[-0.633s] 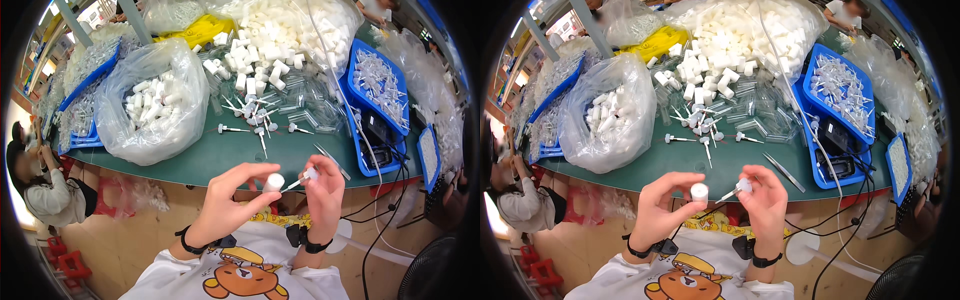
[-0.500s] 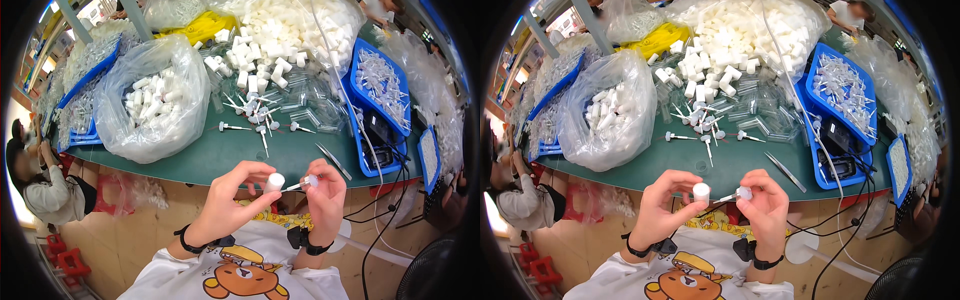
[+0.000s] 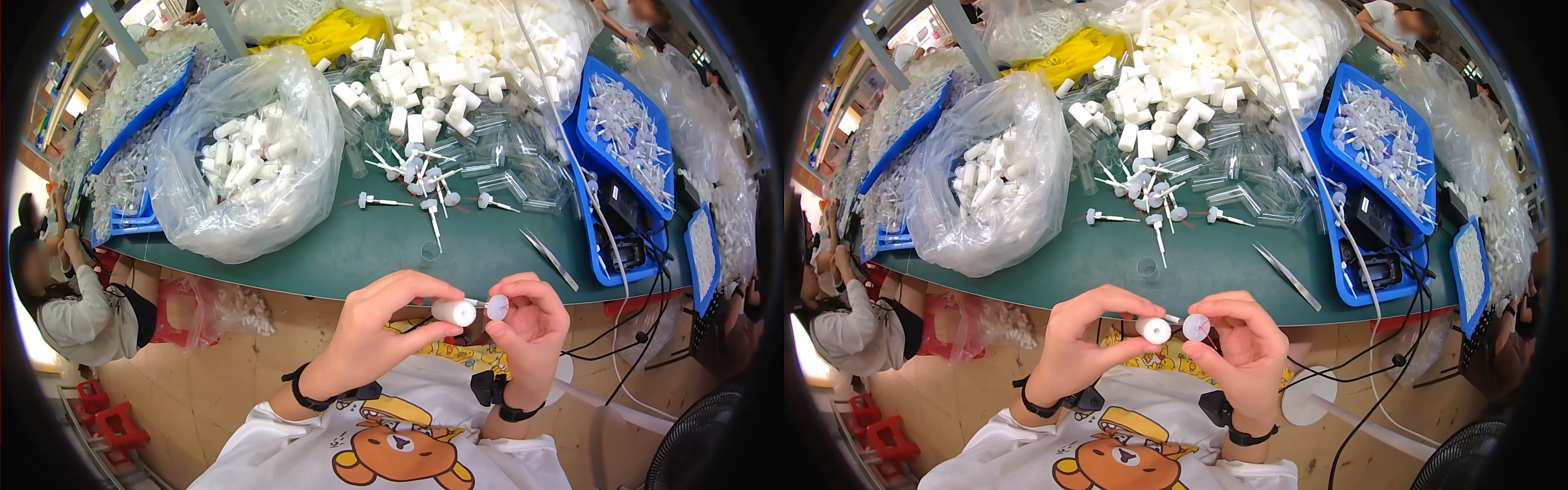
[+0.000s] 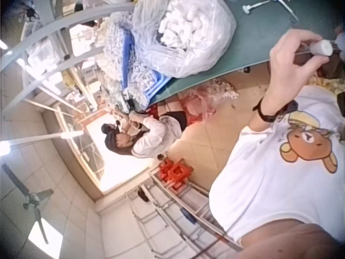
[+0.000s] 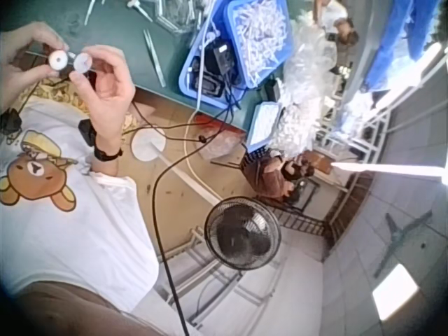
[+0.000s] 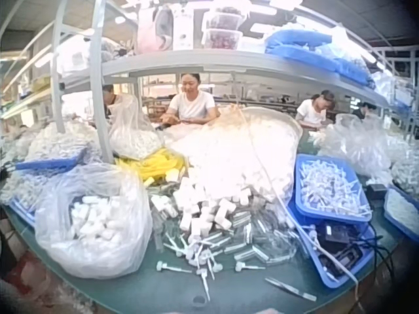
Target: The person assembles small white cylindrical components by inserting a thin rod into them and then placing them into clear plastic tubes. They handle the components one at a time, repeating the process multiple times.
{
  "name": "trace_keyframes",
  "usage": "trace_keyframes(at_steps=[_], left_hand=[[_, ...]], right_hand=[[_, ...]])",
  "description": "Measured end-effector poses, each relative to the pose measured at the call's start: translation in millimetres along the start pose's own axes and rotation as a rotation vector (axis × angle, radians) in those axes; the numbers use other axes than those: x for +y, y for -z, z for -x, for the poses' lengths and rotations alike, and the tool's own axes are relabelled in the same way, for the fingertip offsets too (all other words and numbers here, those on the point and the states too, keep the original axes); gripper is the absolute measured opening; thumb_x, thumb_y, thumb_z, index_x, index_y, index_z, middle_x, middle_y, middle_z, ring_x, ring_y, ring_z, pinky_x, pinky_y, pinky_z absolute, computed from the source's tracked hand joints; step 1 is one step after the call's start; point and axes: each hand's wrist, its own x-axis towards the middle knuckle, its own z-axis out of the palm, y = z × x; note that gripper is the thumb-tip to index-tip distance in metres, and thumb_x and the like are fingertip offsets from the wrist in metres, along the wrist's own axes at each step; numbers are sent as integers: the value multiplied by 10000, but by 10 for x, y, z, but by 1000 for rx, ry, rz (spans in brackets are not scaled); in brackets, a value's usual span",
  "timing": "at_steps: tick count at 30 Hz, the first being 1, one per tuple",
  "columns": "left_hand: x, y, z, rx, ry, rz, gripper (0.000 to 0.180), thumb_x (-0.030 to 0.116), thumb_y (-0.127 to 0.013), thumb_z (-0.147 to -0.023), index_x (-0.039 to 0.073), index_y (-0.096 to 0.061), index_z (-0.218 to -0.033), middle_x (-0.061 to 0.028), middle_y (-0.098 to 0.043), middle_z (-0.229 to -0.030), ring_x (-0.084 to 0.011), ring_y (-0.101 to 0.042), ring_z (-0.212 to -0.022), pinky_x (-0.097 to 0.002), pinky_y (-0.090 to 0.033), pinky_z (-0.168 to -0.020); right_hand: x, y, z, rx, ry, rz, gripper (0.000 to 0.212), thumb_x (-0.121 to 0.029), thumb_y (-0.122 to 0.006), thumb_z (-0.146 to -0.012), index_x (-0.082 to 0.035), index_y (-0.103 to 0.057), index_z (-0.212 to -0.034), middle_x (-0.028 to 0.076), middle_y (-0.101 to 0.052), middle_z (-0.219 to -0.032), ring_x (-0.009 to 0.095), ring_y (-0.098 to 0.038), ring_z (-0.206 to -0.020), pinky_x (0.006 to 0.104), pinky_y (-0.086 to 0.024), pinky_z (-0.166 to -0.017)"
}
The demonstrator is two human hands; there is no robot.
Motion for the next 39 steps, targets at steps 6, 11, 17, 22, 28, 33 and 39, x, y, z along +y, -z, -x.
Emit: trace_keyframes(at_steps=[6,11,17,22,28,33,39], left_hand=[[-65,-18,20,38,-93,-63,248,60,-787,-697,40,-667,-913,-74,-696,-954,-232,-661,-877,-331,-519,-765],[-148,-64,28,102,-217,-122,215,20,-758,-713,26,-644,-895,-80,-677,-979,-239,-663,-855,-350,-527,-788],[-168,-80,52,28,-184,-16,237,-21,-720,-740,37,-602,-938,-79,-629,-1021,-239,-646,-847,-352,-538,-786],[-228,-74,59,16,-284,-142,259,38,-743,-729,69,-616,-953,-45,-638,-1013,-208,-608,-795,-318,-492,-733],[-261,-5,37,-51,-336,-167,278,97,-766,-705,92,-644,-955,-14,-654,-1015,-181,-590,-769,-286,-434,-676],[-268,-13,43,-52,-301,-104,233,96,-764,-708,91,-663,-918,-5,-663,-1002,-172,-582,-755,-283,-432,-666],[-287,-33,59,-79,-306,-152,204,85,-760,-714,86,-675,-899,0,-662,-990,-175,-588,-764,-280,-438,-638]], right_hand=[[31,-87,48,20,11,65,396,176,-716,-667,52,-594,-1023,156,-573,-1060,211,-596,-964,310,-513,-820],[87,-190,106,76,2,35,384,178,-719,-675,48,-602,-1017,159,-577,-1051,206,-600,-966,300,-525,-813],[109,-206,146,109,9,30,378,180,-721,-671,47,-610,-1007,161,-581,-1062,212,-612,-961,300,-529,-809],[82,-212,152,119,2,49,375,181,-723,-665,47,-620,-999,162,-592,-1053,218,-622,-951,309,-529,-813],[70,-140,144,69,-33,20,372,180,-728,-657,49,-630,-991,167,-606,-1034,226,-623,-951,320,-526,-820],[72,-99,131,39,-78,-49,368,171,-733,-657,64,-625,-992,169,-615,-1018,223,-623,-943,321,-523,-817],[28,-125,123,125,-192,-86,327,157,-715,-696,77,-618,-999,160,-619,-1012,209,-618,-934,320,-516,-833]])
